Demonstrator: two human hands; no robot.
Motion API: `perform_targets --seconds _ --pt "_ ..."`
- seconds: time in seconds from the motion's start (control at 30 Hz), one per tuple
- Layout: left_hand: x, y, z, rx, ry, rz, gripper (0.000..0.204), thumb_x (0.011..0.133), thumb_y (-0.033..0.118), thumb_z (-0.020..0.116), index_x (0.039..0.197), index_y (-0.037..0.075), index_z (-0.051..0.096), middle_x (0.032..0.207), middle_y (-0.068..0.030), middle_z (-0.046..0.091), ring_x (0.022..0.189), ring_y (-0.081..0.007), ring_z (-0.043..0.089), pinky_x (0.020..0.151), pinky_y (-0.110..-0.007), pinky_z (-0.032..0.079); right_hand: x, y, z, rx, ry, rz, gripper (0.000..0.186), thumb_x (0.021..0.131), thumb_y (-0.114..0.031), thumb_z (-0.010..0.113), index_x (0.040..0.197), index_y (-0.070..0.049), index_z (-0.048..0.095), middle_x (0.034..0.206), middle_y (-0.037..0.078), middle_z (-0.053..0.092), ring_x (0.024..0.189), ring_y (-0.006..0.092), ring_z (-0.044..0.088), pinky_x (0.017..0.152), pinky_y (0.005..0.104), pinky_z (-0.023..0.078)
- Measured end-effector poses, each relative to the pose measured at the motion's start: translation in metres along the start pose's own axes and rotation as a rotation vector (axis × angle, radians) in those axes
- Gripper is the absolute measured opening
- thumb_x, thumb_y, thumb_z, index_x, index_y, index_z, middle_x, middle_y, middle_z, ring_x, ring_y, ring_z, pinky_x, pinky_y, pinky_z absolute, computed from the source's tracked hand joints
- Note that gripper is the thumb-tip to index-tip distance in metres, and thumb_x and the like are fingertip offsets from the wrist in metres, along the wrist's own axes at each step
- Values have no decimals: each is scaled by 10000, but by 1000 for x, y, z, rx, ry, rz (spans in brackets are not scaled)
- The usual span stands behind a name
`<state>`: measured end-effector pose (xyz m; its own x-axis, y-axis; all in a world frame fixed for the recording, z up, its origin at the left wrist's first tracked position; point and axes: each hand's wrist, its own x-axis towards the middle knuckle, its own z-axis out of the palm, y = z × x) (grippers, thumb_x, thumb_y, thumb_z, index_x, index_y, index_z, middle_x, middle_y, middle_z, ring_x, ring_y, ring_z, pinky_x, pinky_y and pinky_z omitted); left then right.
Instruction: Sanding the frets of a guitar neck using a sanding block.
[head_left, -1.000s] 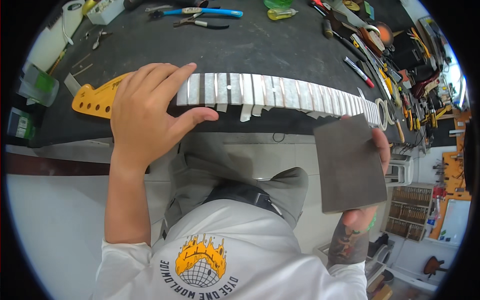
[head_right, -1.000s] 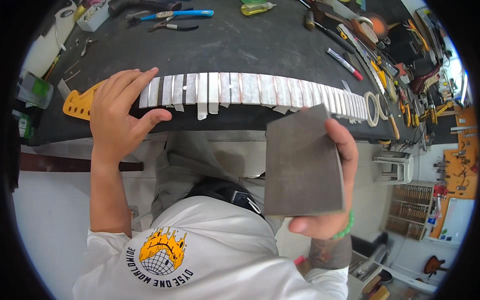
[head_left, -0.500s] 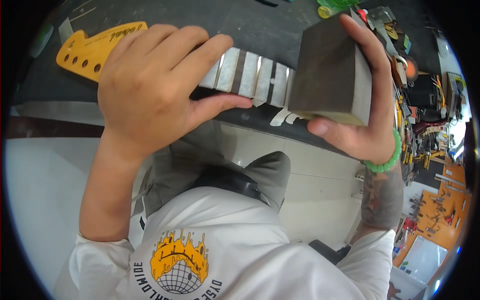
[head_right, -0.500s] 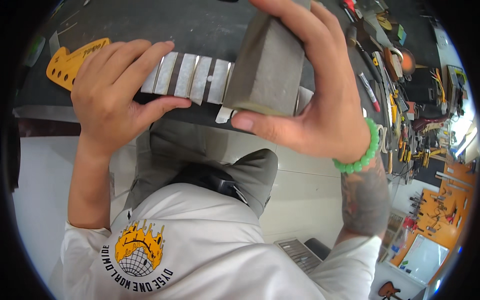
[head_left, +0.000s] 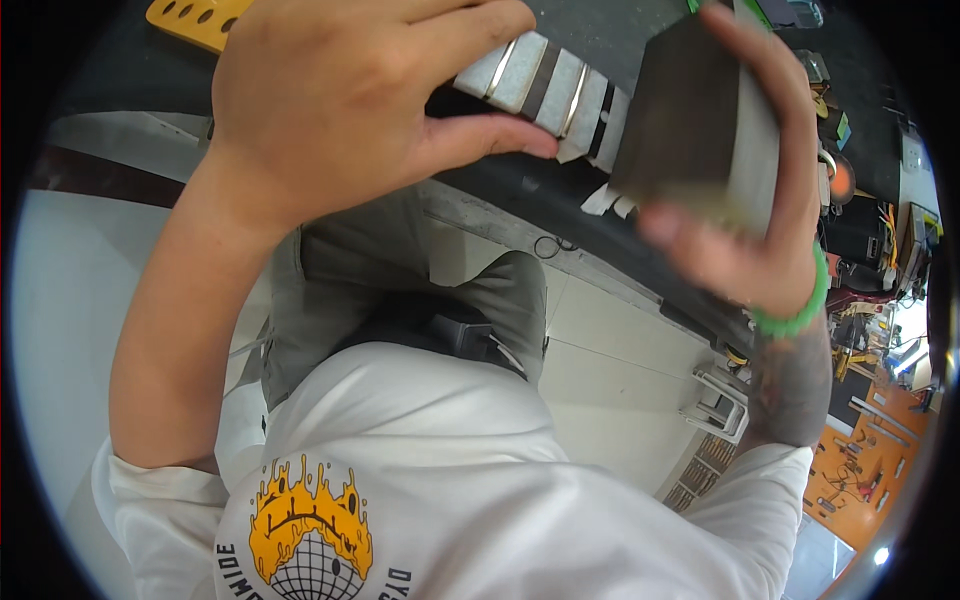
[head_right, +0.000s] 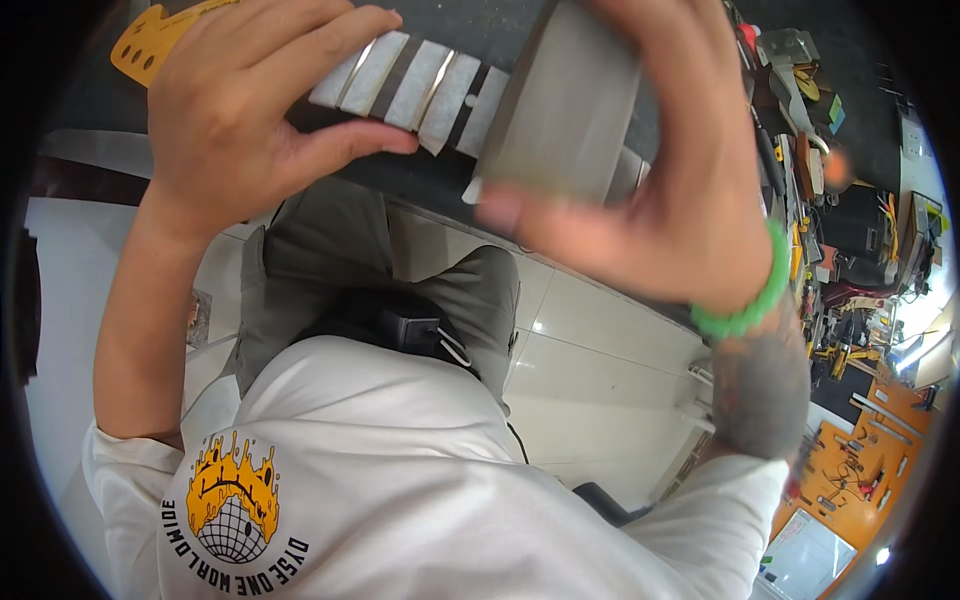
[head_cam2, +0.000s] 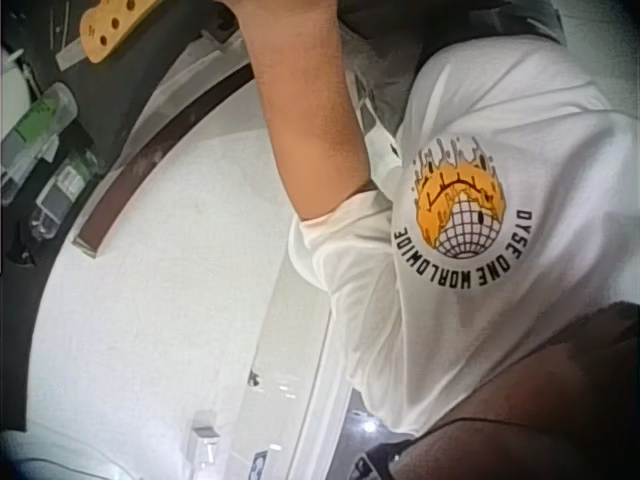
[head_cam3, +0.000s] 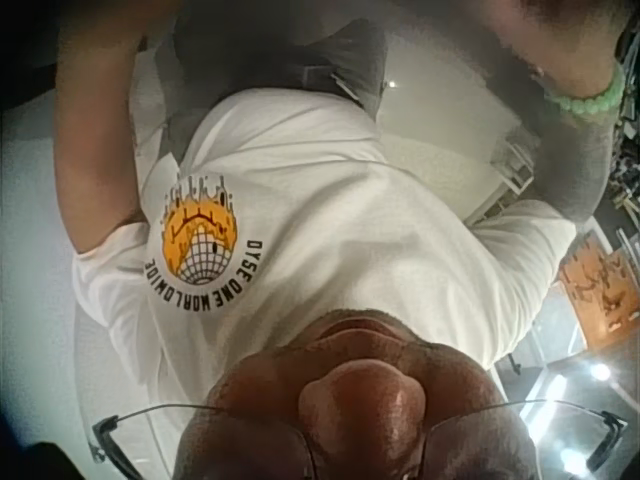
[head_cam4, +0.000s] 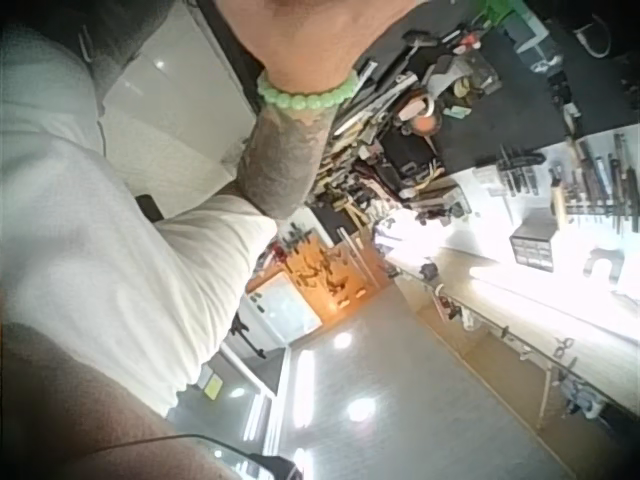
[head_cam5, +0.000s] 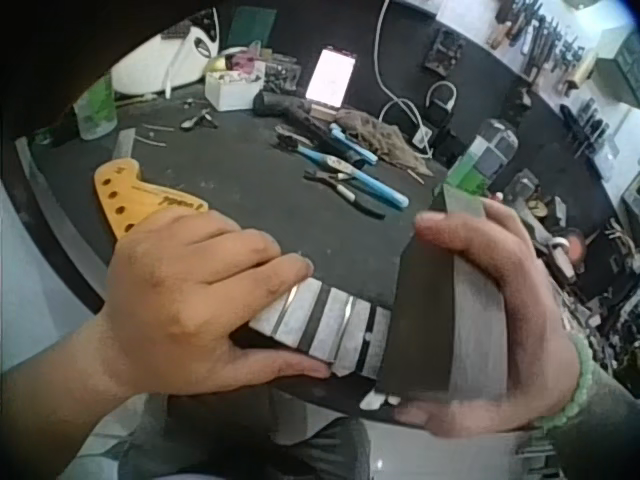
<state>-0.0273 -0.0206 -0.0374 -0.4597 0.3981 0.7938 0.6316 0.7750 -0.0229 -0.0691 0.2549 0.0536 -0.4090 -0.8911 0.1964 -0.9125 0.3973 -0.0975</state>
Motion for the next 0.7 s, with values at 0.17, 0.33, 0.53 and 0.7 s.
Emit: perform_targets --seconds 0.17,0.33,0.53,0.7 --pt "-3 -6 8 -11 62 42 589 676 566 888 969 75 751 835 -29 670 716 -204 644 649 -322 482 -17 31 13 135 118 108 1144 742 -529 931 1559 -12 319 1489 175 399 1381 316 457 1097 480 426" --pt "-7 -7 17 -19 112 86 585 674 557 893 966 72 747 831 -33 666 706 -212 636 639 -330 473 1 18 14 167 153 -387 1226 641 -565 965 1523 16 342 1428 171 428 1321 287 487 1066 442 431" --pt "0 1 16 -94 109 63 565 689 536 893 972 68 747 833 -44 658 701 -220 626 638 -344 455 1 21 25 186 49 140 1173 701 -576 938 1501 37 337 1385 159 444 1245 255 542 1002 415 464" --pt "-4 -5 17 123 82 192 562 706 541 885 976 67 748 845 -48 662 703 -227 627 641 -345 447 -3 31 51 201 325 -22 1154 722 -573 921 1509 21 322 1340 148 454 1209 261 549 973 417 462"
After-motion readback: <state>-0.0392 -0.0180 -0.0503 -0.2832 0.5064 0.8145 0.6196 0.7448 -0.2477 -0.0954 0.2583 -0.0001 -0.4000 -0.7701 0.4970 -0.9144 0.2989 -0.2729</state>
